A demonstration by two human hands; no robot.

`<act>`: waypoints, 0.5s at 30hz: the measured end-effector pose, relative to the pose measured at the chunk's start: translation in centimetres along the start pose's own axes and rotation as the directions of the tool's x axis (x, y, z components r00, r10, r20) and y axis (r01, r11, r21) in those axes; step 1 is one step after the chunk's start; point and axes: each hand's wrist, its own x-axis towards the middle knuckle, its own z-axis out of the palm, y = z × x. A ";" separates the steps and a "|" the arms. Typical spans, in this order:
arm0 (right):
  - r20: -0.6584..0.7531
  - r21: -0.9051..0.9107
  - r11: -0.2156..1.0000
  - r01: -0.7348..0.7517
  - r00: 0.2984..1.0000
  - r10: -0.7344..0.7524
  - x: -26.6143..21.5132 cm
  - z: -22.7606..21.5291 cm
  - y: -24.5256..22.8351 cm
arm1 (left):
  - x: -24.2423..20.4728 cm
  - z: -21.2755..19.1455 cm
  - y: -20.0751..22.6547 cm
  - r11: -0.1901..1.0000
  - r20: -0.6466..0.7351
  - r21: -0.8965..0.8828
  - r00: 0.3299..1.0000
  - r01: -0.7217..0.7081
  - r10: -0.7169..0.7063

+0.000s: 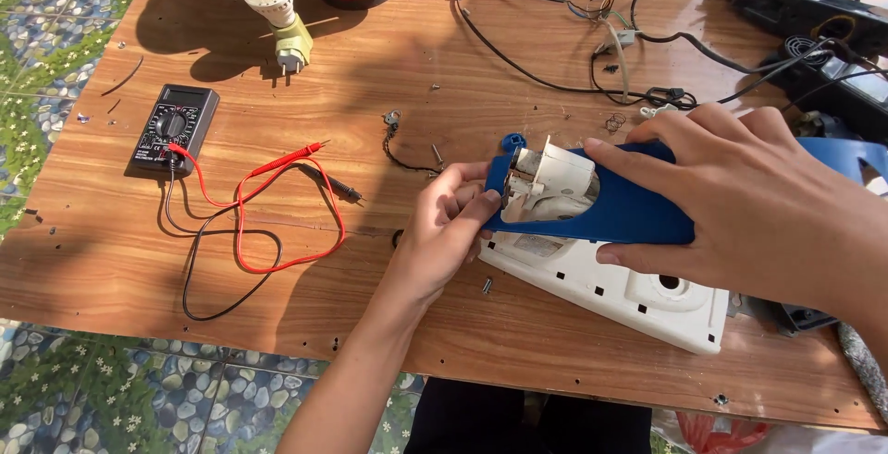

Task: Assembling the plastic housing of an appliance using a hammer to fit parts together.

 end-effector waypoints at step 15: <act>0.033 -0.256 0.966 0.023 0.999 -0.015 2.5 -2.3 -1.4 | -1.7 -1.0 -3.2 0.968 0.206 -0.231 0.977 0.101 -0.053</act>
